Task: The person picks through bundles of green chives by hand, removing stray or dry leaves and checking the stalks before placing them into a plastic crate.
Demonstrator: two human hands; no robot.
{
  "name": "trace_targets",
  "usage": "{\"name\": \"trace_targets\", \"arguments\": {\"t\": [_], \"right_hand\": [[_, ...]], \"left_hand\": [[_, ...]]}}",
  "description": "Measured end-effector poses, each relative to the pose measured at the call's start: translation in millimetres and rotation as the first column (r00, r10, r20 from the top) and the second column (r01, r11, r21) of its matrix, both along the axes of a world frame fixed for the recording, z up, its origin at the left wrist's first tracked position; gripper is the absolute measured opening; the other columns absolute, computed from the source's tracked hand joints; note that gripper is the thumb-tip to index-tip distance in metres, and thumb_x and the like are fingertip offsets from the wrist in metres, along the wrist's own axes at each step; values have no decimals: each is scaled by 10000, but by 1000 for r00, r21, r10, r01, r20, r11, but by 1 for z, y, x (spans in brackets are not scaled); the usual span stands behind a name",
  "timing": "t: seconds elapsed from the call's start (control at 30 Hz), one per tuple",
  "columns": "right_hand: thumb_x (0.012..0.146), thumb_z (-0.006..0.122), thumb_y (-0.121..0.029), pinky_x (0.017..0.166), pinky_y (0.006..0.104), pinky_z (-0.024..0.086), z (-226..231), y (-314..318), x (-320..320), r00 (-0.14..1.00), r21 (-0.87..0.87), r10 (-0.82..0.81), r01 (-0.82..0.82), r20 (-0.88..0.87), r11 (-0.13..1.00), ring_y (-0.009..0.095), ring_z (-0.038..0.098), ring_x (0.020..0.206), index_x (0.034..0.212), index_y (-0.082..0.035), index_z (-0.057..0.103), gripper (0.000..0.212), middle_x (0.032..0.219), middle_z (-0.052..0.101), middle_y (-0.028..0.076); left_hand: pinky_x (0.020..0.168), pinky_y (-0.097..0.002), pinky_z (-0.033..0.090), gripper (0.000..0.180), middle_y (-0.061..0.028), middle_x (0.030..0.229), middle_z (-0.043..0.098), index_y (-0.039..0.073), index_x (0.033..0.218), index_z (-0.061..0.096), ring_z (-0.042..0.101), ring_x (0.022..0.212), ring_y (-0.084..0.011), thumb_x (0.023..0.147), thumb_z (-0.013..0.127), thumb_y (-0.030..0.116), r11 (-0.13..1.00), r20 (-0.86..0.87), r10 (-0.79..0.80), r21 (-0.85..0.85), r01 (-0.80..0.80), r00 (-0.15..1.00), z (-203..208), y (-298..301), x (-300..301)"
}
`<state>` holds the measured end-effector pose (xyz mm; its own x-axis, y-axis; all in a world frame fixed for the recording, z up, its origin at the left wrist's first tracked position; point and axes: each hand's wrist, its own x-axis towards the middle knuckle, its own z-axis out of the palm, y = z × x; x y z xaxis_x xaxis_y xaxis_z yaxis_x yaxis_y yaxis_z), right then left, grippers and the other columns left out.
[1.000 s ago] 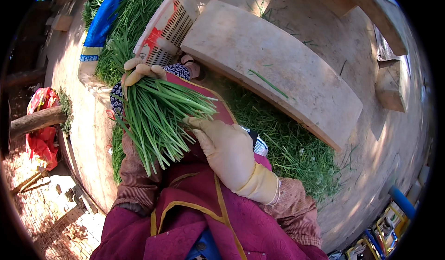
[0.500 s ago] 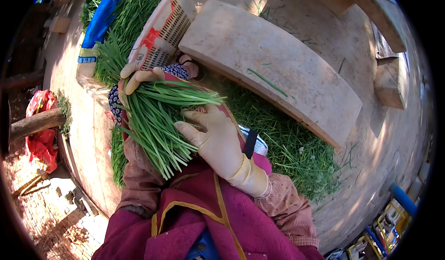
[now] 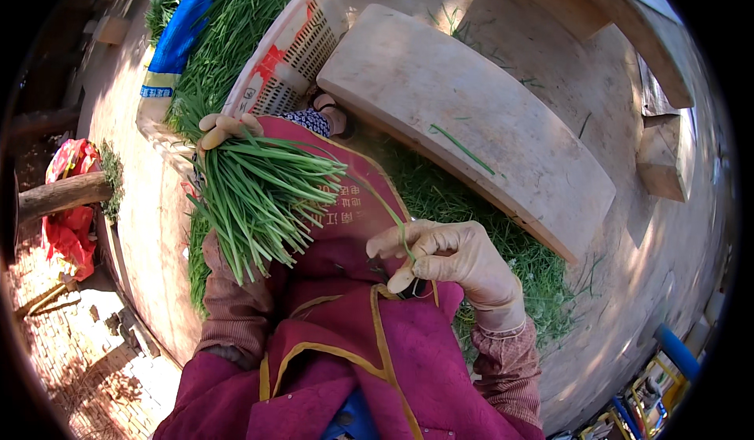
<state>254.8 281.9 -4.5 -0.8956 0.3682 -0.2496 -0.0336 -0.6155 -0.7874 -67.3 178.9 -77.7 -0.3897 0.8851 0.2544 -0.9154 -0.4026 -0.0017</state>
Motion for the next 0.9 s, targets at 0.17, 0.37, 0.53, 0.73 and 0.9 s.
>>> {"name": "trace_targets", "arguments": {"t": [0.17,0.37,0.53,0.73,0.9], "right_hand": [[821,724,-119,767,316,507,-9,8,-3,772,942,-541,-250,334,226,174,659,812,856,-21,734,105,911,722,111],[800,670,-30,676,303,480,35,-11,-45,939,711,-271,41,213,702,244,620,737,957,-108,746,191,796,678,85],[737,727,-6,861,306,445,37,-22,-71,910,979,-399,-33,113,202,240,615,1005,974,-161,770,287,1046,686,89],[812,716,-99,979,351,432,15,-21,-56,839,732,-542,339,49,592,223,567,1144,870,-63,746,75,1248,615,146],[858,681,-173,1007,329,433,-10,-23,-53,900,443,-376,252,220,861,234,570,1187,1055,-75,732,226,1279,597,181]], "left_hand": [[1202,-373,181,199,-32,1033,675,110,1173,529,503,1276,-174,1000,497,202,999,-60,-1,54,4,998,-1,2,-3],[1180,-376,223,178,7,898,686,121,1102,525,543,1230,-185,1020,449,260,987,-110,-157,-49,153,981,12,11,-8],[1170,-390,261,160,19,861,635,108,1100,535,559,1186,-187,998,467,211,998,11,-61,-22,61,998,18,15,4],[1152,-355,259,125,76,1003,617,117,1059,561,554,1174,-122,997,453,119,992,172,63,97,-80,983,9,19,5],[1144,-337,268,138,88,1080,610,93,985,607,557,1143,-77,989,474,129,926,191,318,148,-347,929,12,35,17]]}}
